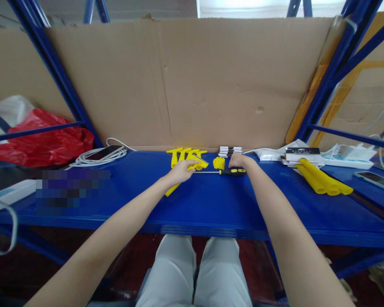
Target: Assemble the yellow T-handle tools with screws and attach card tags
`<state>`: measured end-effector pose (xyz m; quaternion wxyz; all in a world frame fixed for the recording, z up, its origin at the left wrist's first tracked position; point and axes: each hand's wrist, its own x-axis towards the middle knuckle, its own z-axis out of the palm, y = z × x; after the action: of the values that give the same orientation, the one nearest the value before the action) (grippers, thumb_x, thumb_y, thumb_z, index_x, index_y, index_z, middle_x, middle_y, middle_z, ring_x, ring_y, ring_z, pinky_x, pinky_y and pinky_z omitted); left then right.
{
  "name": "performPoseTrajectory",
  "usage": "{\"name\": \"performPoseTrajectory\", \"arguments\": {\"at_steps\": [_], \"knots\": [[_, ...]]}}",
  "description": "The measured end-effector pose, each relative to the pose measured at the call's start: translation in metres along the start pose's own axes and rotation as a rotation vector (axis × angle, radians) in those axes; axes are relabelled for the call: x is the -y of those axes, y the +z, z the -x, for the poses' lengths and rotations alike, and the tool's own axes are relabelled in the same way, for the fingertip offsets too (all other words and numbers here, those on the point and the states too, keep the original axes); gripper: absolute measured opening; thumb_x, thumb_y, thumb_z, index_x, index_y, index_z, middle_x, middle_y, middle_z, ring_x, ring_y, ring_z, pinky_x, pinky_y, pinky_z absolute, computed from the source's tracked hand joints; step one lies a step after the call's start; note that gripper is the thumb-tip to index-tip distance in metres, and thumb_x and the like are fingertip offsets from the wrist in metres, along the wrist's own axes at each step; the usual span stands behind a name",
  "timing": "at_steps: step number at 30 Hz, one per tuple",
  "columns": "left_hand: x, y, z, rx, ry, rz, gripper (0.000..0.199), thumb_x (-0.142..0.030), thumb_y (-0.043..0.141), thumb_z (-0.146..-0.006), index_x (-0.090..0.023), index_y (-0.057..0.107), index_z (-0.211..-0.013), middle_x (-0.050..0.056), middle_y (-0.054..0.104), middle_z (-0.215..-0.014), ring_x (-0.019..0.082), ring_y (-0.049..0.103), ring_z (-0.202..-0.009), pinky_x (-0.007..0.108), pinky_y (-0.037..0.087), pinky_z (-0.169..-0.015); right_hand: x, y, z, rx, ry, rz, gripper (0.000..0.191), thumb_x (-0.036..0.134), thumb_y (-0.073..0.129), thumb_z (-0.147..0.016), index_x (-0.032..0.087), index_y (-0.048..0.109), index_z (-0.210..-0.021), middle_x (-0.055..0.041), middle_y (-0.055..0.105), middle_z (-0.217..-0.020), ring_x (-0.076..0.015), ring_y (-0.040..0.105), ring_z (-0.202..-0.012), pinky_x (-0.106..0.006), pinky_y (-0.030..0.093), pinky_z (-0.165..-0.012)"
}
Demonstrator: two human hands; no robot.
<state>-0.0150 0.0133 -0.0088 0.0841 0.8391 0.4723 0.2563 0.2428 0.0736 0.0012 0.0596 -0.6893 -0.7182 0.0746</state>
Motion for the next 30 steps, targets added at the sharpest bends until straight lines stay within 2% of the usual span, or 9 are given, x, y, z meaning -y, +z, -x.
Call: {"name": "performPoseTrajectory", "arguments": {"at_steps": [3,6,8,11,15,19,23,30], "knots": [[0.000,0.000,0.000,-0.010,0.006,0.000,0.042,-0.007,0.053,-0.082,-0.018,0.064,-0.121,0.006,0.063,-0.126,0.019,0.056,-0.120,0.034,0.037,-0.109,0.001,0.000,0.000,-0.026,-0.003,-0.027,0.007,0.012,0.066,-0.064,0.016,0.068,-0.058,-0.0055,0.067,-0.063,-0.0184,0.062,-0.063,-0.024,0.048,-0.056],[-0.001,0.000,0.001,-0.014,0.008,0.007,0.042,-0.007,0.053,-0.082,-0.015,0.063,-0.123,0.008,0.063,-0.126,0.019,0.056,-0.121,0.031,0.036,-0.109,0.005,-0.001,0.006,-0.106,-0.047,-0.125,0.009,0.012,0.065,-0.064,0.016,0.066,-0.056,-0.0038,0.063,-0.057,-0.0176,0.061,-0.062,-0.024,0.048,-0.058],[-0.003,0.000,0.001,-0.010,0.005,0.007,0.042,-0.007,0.054,-0.082,-0.014,0.063,-0.123,0.009,0.063,-0.126,0.019,0.056,-0.121,0.030,0.036,-0.109,0.012,-0.002,0.012,-0.176,-0.092,-0.298,0.008,0.016,0.062,-0.068,0.016,0.066,-0.061,-0.0028,0.063,-0.059,-0.0168,0.061,-0.065,-0.024,0.048,-0.062],[-0.004,0.000,0.001,-0.010,-0.002,0.005,0.042,-0.007,0.054,-0.082,-0.014,0.063,-0.122,0.009,0.063,-0.126,0.020,0.056,-0.120,0.031,0.037,-0.108,0.028,-0.003,0.025,-0.208,-0.200,-0.594,0.008,0.020,0.060,-0.071,0.016,0.065,-0.067,-0.0031,0.067,-0.071,-0.0155,0.062,-0.073,-0.025,0.048,-0.071],[-0.004,0.001,0.000,-0.014,-0.005,-0.011,0.042,-0.007,0.054,-0.082,-0.017,0.064,-0.121,0.008,0.065,-0.124,0.020,0.057,-0.119,0.033,0.038,-0.106,0.054,0.001,0.036,-0.219,-0.289,-0.798,0.006,0.016,0.061,-0.069,0.017,0.061,-0.063,-0.0039,0.068,-0.081,-0.0134,0.061,-0.079,-0.024,0.046,-0.077],[-0.001,0.003,-0.002,-0.039,0.018,-0.025,0.042,-0.010,0.054,-0.083,-0.021,0.063,-0.123,0.007,0.066,-0.122,0.020,0.057,-0.116,0.036,0.041,-0.104,0.073,0.008,0.043,-0.192,-0.327,-0.824,0.006,0.016,0.060,-0.067,0.017,0.060,-0.062,-0.0024,0.067,-0.078,-0.0122,0.058,-0.074,-0.023,0.045,-0.073],[0.000,0.004,-0.002,-0.070,0.030,-0.049,0.044,-0.013,0.056,-0.082,-0.025,0.062,-0.124,0.005,0.068,-0.113,0.020,0.059,-0.109,0.038,0.043,-0.101,0.084,0.013,0.048,-0.187,-0.274,-0.806,0.006,0.016,0.057,-0.067,0.016,0.060,-0.062,-0.0009,0.064,-0.069,-0.0119,0.055,-0.067,-0.024,0.044,-0.068],[-0.004,0.005,-0.001,-0.078,0.006,-0.050,0.043,-0.014,0.056,-0.083,-0.021,0.062,-0.125,0.008,0.067,-0.110,0.021,0.057,-0.107,0.036,0.043,-0.099,0.090,0.011,0.050,-0.224,-0.226,-0.752,0.008,0.015,0.056,-0.068,0.016,0.062,-0.063,-0.0009,0.063,-0.069,-0.0113,0.053,-0.065,-0.024,0.042,-0.068]]}}
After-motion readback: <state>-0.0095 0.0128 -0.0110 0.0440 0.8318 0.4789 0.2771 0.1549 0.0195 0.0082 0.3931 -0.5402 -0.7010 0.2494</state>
